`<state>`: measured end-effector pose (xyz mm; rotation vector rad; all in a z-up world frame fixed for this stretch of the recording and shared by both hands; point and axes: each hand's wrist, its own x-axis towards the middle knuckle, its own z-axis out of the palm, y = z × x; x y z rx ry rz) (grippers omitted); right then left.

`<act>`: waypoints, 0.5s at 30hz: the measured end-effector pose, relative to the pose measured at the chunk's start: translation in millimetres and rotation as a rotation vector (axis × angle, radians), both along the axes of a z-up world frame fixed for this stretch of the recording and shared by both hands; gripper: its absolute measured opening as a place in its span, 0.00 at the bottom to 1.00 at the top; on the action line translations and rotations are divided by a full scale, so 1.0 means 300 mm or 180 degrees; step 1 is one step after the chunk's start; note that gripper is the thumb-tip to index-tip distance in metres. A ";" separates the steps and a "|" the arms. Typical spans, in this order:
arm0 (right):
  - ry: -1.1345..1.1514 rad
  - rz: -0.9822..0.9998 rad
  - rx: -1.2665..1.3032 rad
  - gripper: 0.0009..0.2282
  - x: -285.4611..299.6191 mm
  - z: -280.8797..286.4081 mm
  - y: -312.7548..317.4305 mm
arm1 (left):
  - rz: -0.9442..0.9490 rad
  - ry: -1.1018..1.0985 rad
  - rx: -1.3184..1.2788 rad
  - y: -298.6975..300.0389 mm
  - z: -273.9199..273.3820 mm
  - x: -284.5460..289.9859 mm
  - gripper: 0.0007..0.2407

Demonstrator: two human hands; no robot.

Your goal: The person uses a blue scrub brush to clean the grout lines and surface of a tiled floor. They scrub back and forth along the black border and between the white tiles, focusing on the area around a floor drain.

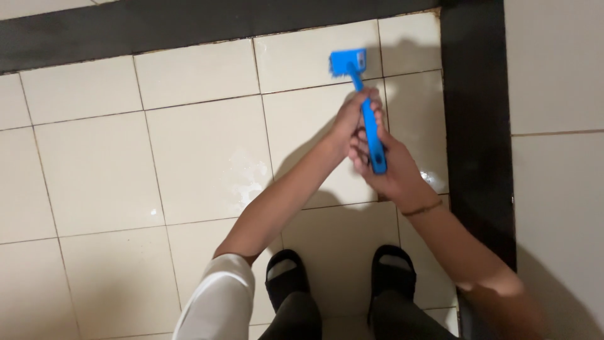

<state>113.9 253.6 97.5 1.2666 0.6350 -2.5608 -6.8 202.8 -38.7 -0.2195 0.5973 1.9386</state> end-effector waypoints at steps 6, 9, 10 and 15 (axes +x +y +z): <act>0.0411 -0.0305 0.0053 0.16 -0.188 -0.090 0.084 | 0.0357 -0.0136 -0.0031 0.113 0.043 -0.206 0.12; 0.0509 -0.0445 -0.0047 0.15 -0.201 -0.085 0.106 | 0.0445 -0.0276 0.0051 0.127 0.080 -0.212 0.12; 0.0512 -0.0444 -0.0048 0.15 -0.188 -0.076 0.107 | 0.0446 -0.0273 0.0051 0.128 0.074 -0.199 0.12; 0.0181 -0.0285 0.0094 0.15 -0.050 -0.054 0.104 | 0.0130 0.0129 -0.0475 0.120 0.090 -0.073 0.13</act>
